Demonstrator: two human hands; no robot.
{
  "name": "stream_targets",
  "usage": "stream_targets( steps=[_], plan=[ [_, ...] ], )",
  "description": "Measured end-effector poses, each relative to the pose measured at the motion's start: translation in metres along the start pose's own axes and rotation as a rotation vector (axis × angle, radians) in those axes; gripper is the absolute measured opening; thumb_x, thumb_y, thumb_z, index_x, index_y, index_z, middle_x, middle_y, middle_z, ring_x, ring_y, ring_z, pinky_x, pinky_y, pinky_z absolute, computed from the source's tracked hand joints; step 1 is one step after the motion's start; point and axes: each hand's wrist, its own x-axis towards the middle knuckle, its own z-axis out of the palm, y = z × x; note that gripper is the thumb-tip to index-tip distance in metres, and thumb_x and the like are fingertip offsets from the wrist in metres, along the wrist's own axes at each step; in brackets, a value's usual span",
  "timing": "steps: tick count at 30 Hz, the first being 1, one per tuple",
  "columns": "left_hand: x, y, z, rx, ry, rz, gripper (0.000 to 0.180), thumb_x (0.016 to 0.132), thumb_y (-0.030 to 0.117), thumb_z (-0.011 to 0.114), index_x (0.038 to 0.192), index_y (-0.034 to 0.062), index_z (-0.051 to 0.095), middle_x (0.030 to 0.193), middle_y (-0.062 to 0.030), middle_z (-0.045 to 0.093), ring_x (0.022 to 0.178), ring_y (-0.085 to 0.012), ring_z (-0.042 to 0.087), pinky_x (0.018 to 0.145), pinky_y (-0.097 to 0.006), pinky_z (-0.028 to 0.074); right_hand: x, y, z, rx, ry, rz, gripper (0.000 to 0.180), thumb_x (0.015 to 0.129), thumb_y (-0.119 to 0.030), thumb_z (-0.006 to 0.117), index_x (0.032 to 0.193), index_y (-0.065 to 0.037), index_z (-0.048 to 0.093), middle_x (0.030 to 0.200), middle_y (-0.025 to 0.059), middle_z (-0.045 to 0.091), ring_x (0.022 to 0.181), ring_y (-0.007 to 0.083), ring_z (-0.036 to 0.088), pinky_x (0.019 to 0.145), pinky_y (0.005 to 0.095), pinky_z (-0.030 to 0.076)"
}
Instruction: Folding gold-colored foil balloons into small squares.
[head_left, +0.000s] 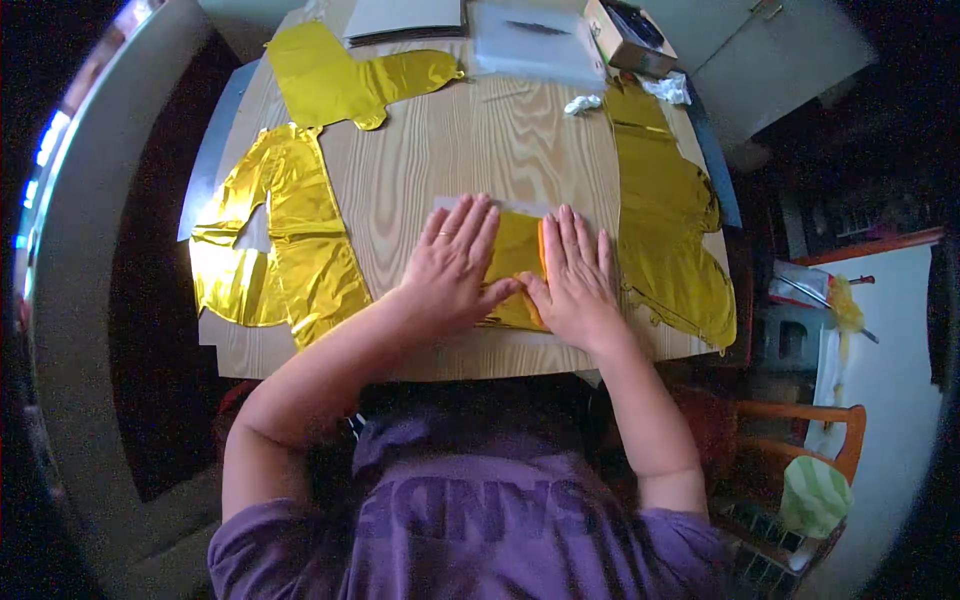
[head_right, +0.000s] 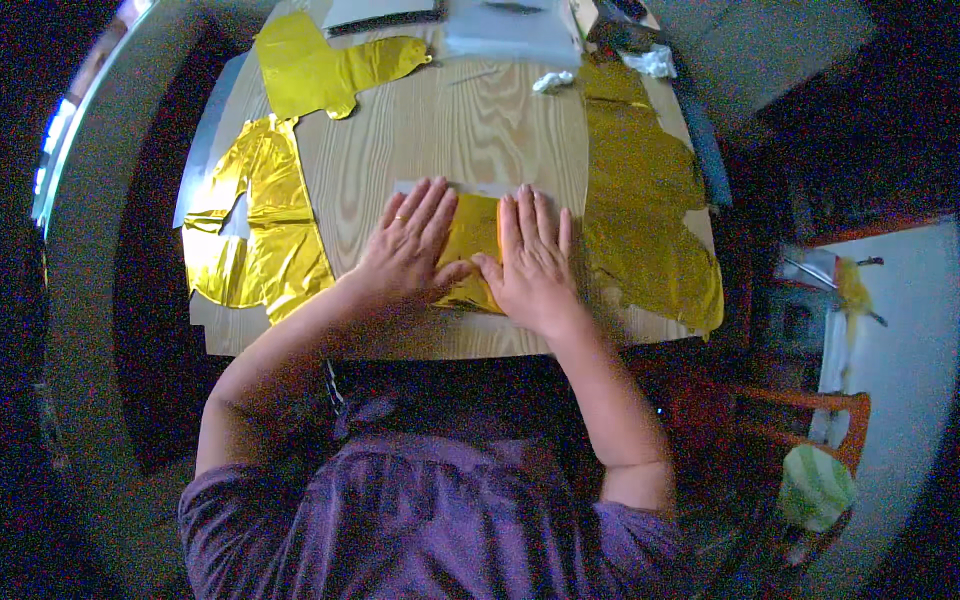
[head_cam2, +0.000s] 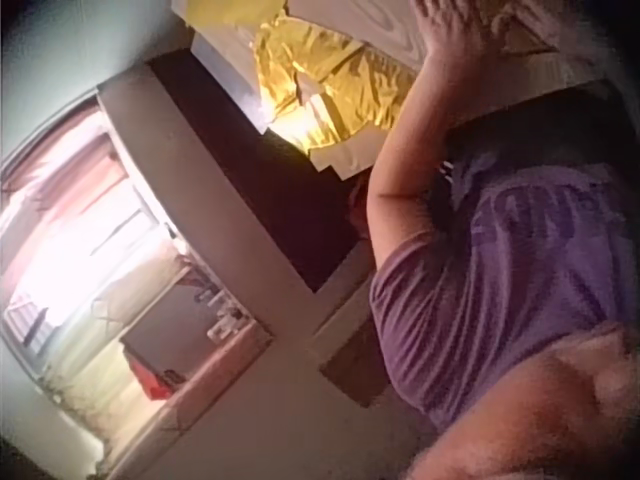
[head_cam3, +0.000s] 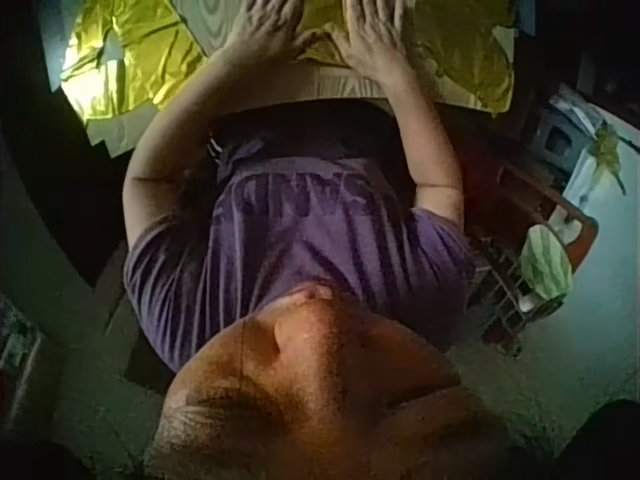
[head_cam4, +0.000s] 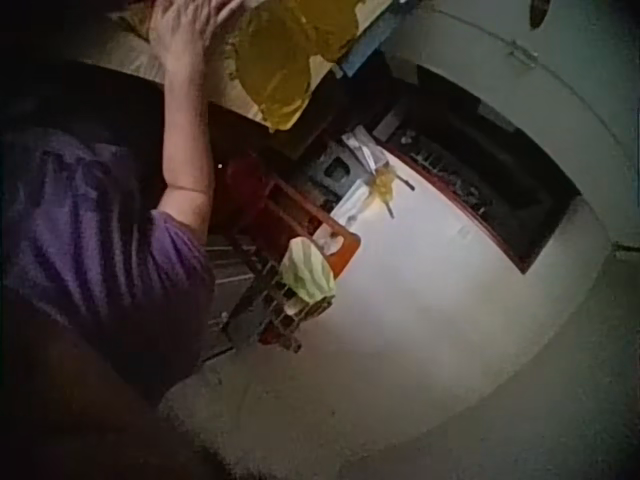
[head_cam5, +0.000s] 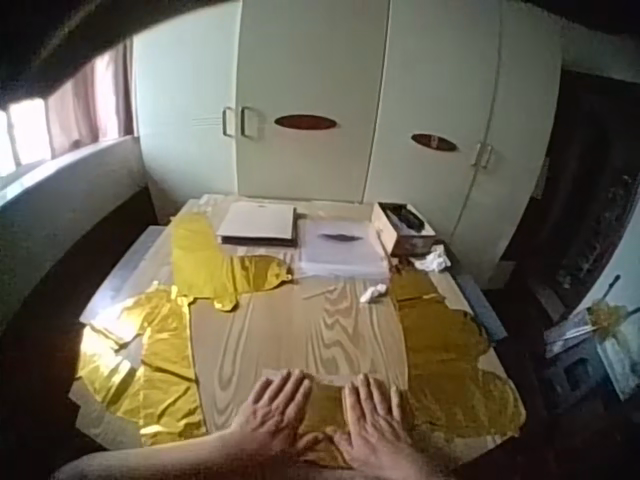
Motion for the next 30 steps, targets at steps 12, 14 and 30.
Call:
stream_targets(
  steps=[12, 14, 30],
  plan=[
    [0.0, 0.005, -0.006, 0.036, -0.082, -0.078, 0.089, 0.091, 0.056, 0.053, 0.15, -0.0055, 0.029, 0.157, -0.0267, 0.029, 0.148, -0.0401, 0.024, 0.12, -0.053, 0.015, -0.006, 0.066, -0.04, 0.917, 0.163, 0.014, 0.067, 0.106, -0.037, 0.043, 0.154, 0.004, 0.02, 0.158, 0.0241, 0.03, 0.147, 0.0323, 0.028, 0.121, 0.0398, 0.02],
    [-0.003, 0.006, -0.01, 0.022, -0.13, -0.125, 0.089, 0.091, 0.055, 0.053, 0.152, -0.0034, 0.025, 0.159, -0.0266, 0.024, 0.149, -0.0406, 0.019, 0.121, -0.053, 0.012, -0.01, 0.068, -0.061, 0.92, 0.244, -0.006, 0.06, 0.107, -0.033, 0.042, 0.151, 0.005, 0.029, 0.154, 0.0245, 0.036, 0.146, 0.0321, 0.032, 0.119, 0.0396, 0.024],
    [0.009, 0.001, -0.032, -0.117, -0.016, 0.063, 0.084, 0.087, 0.051, 0.063, 0.147, -0.0009, 0.035, 0.155, -0.0282, 0.026, 0.144, -0.0472, 0.024, 0.118, -0.054, 0.019, -0.059, 0.028, -0.058, 0.477, 0.315, 0.197, 0.016, 0.086, -0.012, 0.068, 0.097, -0.002, 0.065, 0.095, 0.0136, 0.063, 0.088, 0.0331, 0.062, 0.079, 0.0444, 0.049]
  ],
)
